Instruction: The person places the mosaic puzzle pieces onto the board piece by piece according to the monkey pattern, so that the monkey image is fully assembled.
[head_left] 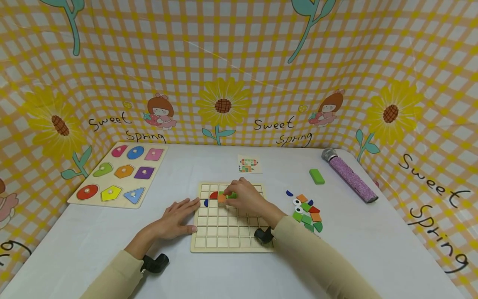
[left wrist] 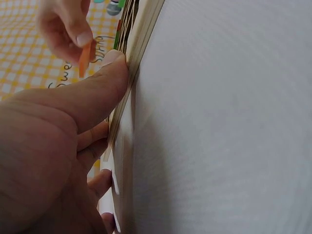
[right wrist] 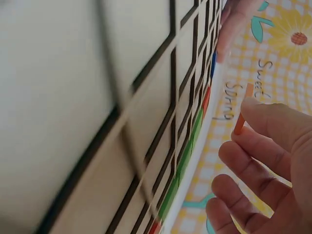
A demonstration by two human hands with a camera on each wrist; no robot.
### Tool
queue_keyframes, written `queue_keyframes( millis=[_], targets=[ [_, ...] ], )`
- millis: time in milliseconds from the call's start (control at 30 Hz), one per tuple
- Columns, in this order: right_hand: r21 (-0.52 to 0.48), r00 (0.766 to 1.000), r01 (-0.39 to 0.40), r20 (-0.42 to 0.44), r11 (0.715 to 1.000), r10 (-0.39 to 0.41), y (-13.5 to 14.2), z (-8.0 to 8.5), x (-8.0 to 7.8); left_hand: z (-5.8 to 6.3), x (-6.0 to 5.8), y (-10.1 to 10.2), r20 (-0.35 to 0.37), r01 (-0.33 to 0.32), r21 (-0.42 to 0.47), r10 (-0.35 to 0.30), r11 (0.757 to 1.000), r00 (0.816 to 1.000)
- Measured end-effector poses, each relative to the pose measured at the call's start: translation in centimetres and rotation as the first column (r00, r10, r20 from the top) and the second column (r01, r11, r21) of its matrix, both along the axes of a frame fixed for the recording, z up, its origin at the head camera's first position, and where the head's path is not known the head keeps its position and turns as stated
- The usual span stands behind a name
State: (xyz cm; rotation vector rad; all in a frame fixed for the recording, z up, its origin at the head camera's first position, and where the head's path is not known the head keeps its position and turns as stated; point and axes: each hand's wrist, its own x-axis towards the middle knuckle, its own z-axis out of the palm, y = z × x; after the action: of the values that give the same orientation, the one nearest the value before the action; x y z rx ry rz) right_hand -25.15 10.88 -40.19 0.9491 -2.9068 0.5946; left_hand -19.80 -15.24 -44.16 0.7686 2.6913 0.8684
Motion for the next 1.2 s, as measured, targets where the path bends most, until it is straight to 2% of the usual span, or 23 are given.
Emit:
queue_keyframes(
  millis=[333, 600, 800, 1200],
  targets=[
    [0.099, 0.999, 0.009, 0.036, 0.995, -0.013, -2.6, -0.2, -0.4, -0.1, 0.0, 0.0, 0.022, -0.002, 0.008, 0.002, 1.000, 1.000],
    [0.131, 1.000, -0.002, 0.010, 0.991, 0.001, -2.7, -0.6, -0.3, -0.3, -0.1, 0.0, 0.019, -0.004, 0.004, 0.004, 1.000, 1.000],
    [0.173, 0.999, -0.017, -0.045, 0.985, 0.025, -2.8, -0.7, -0.4, -0.3, 0.0, 0.0, 0.009, 0.002, 0.005, -0.002, 1.000, 1.000],
    [0.161, 1.000, -0.009, -0.025, 0.987, 0.013, -2.8, -0.7, -0.3, -0.3, 0.0, 0.0, 0.005, 0.004, 0.009, -0.004, 1.000, 1.000]
  ],
)
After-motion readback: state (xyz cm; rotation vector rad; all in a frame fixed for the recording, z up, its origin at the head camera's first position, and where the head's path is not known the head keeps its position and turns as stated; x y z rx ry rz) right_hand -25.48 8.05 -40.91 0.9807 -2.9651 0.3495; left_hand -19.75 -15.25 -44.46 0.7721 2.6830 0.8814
